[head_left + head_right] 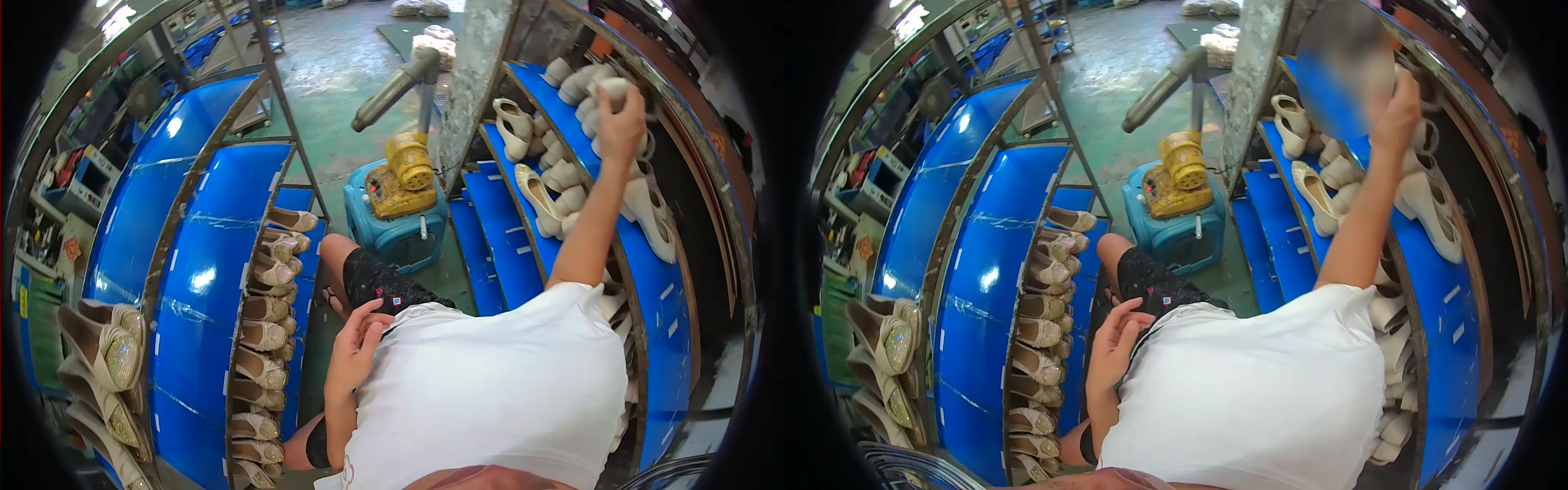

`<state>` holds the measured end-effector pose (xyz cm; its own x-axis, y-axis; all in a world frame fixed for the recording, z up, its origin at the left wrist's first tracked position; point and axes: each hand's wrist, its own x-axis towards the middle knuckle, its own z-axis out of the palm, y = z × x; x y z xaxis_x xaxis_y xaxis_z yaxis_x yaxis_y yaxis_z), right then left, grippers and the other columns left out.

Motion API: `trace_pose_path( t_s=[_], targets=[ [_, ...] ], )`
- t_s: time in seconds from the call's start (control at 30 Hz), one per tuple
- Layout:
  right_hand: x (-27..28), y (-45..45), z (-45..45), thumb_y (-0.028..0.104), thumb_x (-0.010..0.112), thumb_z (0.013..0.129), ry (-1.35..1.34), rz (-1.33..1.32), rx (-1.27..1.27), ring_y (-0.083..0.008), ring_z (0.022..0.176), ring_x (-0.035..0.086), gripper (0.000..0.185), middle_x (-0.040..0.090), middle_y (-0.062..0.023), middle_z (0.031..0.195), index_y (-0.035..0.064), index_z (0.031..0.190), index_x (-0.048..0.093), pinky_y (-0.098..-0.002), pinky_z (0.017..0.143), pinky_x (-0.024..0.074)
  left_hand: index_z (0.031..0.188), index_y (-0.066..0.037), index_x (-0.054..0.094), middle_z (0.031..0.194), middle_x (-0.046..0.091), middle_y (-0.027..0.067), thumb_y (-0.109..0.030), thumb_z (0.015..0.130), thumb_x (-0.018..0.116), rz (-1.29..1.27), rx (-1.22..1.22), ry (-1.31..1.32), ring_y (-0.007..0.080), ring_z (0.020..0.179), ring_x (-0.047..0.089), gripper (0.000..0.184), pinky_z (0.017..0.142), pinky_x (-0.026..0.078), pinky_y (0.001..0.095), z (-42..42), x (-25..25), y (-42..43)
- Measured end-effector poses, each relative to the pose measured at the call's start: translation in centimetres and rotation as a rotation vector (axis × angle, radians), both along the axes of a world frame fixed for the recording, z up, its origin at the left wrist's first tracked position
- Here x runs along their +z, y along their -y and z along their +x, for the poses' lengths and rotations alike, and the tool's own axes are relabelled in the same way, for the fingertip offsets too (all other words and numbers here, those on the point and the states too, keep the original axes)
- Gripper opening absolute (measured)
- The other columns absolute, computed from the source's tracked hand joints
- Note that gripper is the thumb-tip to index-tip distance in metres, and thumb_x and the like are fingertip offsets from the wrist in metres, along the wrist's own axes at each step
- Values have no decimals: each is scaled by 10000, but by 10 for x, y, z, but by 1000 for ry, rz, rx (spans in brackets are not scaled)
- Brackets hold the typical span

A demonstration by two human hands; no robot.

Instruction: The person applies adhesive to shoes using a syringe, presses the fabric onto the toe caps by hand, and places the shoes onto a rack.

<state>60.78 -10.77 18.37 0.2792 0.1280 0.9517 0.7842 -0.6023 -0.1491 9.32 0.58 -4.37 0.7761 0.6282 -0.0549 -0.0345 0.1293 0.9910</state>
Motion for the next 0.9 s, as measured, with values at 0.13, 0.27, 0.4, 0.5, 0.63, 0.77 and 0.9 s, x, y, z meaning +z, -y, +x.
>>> trace_pose_path(
  t_s=[0.13,0.27,0.4,0.5,0.63,0.77,0.9],
  targets=[
    [-15,23,103,405,743,938,-4,-189,-171,-462,1250,601,616,632,-309,1323,-45,1331,596,-507,1057,474,1450,-17,546,1158,728,90,-148,1094,578,79,-7,-42,140,1073,664,380,977,510,296,2,3,0],
    [-30,3,131,310,748,955,10,-229,-246,-435,1287,596,597,628,-283,1383,-43,1407,584,-483,1100,468,1434,-11,565,1163,744,117,-115,1065,600,160,37,-104,179,1099,693,384,979,530,325,-7,31,-6],
    [-31,-67,13,234,715,1013,57,-6,129,-338,1189,671,425,694,-198,1305,20,1372,638,-429,1027,525,1436,-5,588,1202,737,126,-107,1016,675,388,224,83,189,1115,703,441,1011,536,351,-53,88,-16],
    [-54,-129,-96,125,699,1027,-277,24,704,-233,1107,680,350,711,-135,1240,18,1356,645,-374,986,537,1488,93,487,1292,683,252,-462,1037,643,441,261,556,320,1247,650,733,1112,465,428,-95,160,-2],
    [-95,-188,-185,22,708,974,-328,-243,1069,-217,1053,676,333,702,-118,1178,17,1303,660,-364,966,529,1471,78,504,1288,682,247,-442,1037,639,627,114,749,327,1239,650,691,1108,467,429,-88,221,26],
    [-135,-218,-251,8,730,905,-389,-490,1337,-277,1014,685,298,696,-152,1161,3,1198,673,-399,942,523,1454,63,521,1284,682,241,-421,1038,634,750,77,718,335,1231,651,649,1103,469,431,-66,235,38],
    [-168,-226,-302,33,736,899,-509,-636,1574,-313,1015,686,252,695,-167,1131,-11,1140,677,-406,942,521,1437,49,538,1280,681,236,-400,1038,630,833,154,651,342,1223,651,608,1099,471,433,-61,241,41]
  ],
)
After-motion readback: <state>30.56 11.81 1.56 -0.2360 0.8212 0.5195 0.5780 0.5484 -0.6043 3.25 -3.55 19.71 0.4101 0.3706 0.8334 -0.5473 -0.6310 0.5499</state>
